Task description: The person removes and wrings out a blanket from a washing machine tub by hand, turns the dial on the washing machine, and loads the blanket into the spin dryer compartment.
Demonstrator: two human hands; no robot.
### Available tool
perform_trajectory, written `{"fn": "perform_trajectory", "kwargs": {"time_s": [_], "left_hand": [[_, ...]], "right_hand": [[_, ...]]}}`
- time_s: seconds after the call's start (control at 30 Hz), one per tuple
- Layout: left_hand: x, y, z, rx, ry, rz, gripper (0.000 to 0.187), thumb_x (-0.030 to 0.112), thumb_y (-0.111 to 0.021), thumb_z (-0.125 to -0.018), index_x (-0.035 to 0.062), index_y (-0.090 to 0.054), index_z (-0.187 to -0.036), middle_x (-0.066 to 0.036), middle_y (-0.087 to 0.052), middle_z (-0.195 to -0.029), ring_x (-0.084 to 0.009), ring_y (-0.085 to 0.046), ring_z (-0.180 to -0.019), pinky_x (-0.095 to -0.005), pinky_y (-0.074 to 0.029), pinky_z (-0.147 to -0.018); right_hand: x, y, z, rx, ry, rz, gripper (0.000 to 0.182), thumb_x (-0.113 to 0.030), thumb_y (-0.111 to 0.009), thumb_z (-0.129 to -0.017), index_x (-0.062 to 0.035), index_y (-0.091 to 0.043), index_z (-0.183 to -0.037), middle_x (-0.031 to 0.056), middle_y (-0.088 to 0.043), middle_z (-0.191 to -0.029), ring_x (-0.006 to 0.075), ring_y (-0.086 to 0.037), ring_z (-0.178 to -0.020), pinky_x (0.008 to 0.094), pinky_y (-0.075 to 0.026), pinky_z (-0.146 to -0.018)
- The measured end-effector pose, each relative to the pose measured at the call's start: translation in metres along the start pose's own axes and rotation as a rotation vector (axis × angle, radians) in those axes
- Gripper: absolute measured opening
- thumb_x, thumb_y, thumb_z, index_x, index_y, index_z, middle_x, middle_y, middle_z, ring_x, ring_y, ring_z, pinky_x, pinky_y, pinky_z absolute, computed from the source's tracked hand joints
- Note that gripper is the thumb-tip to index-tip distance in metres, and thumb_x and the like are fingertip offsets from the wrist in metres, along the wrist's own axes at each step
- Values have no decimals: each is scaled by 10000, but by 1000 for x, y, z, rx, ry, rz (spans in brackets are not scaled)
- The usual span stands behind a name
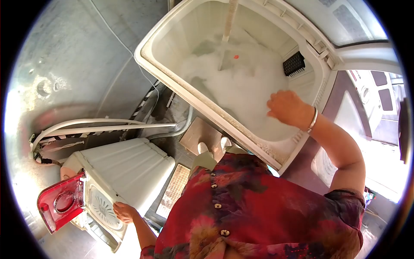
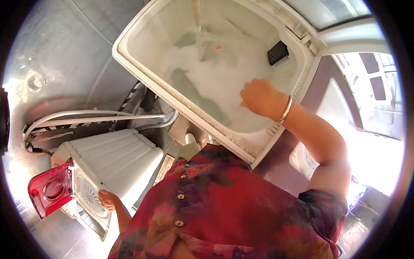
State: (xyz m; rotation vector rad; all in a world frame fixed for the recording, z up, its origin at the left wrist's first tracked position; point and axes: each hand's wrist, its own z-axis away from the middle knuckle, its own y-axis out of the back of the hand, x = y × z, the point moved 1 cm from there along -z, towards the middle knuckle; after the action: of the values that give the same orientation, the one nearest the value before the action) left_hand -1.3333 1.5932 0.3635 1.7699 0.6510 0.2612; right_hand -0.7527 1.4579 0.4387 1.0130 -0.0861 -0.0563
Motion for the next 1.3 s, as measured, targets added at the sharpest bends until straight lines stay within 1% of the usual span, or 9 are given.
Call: {"fn": "perform_trajectory", "kwargs": {"time_s": [0.03, 0.27, 0.43, 0.77, 1.03, 1.2, 1.23, 1.27, 1.3], "left_hand": [[1, 0, 1, -5, 3, -2, 414, 400, -284, -863, 136, -531, -1065, -14, -525, -1102, -240, -495, -983, -348, -412, -803], [1, -1, -1, -4, 9, 5, 402, 384, -291, -863, 138, -535, -1066, -22, -523, -1107, -240, -498, -979, -355, -410, -804], [2, 1, 1, -5, 49, 2, 397, 384, -295, -862, 140, -535, -1063, -17, -520, -1111, -243, -499, -972, -368, -407, -801], [3, 4, 1, -43, 31, 29, 427, 410, -271, -859, 143, -517, -1083, -20, -512, -1117, -249, -480, -990, -368, -398, -812], [0, -4, -2, 1, -6, 10, 404, 391, -297, -850, 140, -528, -1066, -35, -511, -1116, -268, -482, -990, -383, -401, -807], [-37, -60, -10, 180, -93, 72, 269, 246, -429, -818, 100, -555, -1005, -66, -578, -973, -257, -541, -812, -368, -427, -691], [-25, -44, -7, 156, -95, 0, 250, 228, -448, -806, 84, -558, -979, -82, -580, -945, -258, -541, -795, -368, -430, -675], [-22, -41, -4, 276, -90, 30, 220, 220, -455, -795, 90, -564, -935, -82, -580, -893, -266, -537, -770, -371, -429, -663], [-14, -25, -5, 188, -129, 5, 197, 217, -468, -778, 97, -556, -907, -80, -569, -852, -269, -527, -767, -379, -423, -674]], "right_hand": [[9, -3, -7, -9, -23, 197, 189, -252, -565, -734, -82, -572, -816, 72, -538, -804, 245, -533, -814, 355, -432, -670], [42, -29, -52, -316, -5, 296, 208, -223, -644, -658, -82, -572, -793, 62, -550, -795, 247, -549, -778, 354, -441, -648], [43, -24, -59, -129, 66, 119, 221, -209, -656, -629, -76, -555, -773, 76, -553, -797, 249, -551, -793, 354, -443, -657], [45, -35, -61, -152, 64, 102, 222, -206, -667, -624, -56, -584, -766, 104, -579, -790, 268, -562, -798, 366, -451, -667], [53, -34, -71, -179, 11, 38, 310, -209, -651, -635, -77, -553, -898, 96, -556, -824, 264, -529, -842, 374, -427, -698], [66, -58, -65, -92, 128, 6, 370, -192, -639, -628, -88, -535, -967, 103, -558, -912, 277, -501, -904, 387, -415, -739], [70, -67, -62, 74, 181, -52, 369, -166, -637, -616, -75, -544, -962, 123, -561, -908, 285, -516, -880, 383, -419, -743], [75, -71, -66, 23, 182, -44, 408, -153, -639, -625, -74, -532, -1011, 126, -552, -964, 278, -502, -930, 378, -415, -777], [79, -78, -70, 42, 169, -38, 415, -151, -640, -632, -57, -522, -1018, 127, -543, -1003, 277, -495, -958, 373, -405, -806]]}}
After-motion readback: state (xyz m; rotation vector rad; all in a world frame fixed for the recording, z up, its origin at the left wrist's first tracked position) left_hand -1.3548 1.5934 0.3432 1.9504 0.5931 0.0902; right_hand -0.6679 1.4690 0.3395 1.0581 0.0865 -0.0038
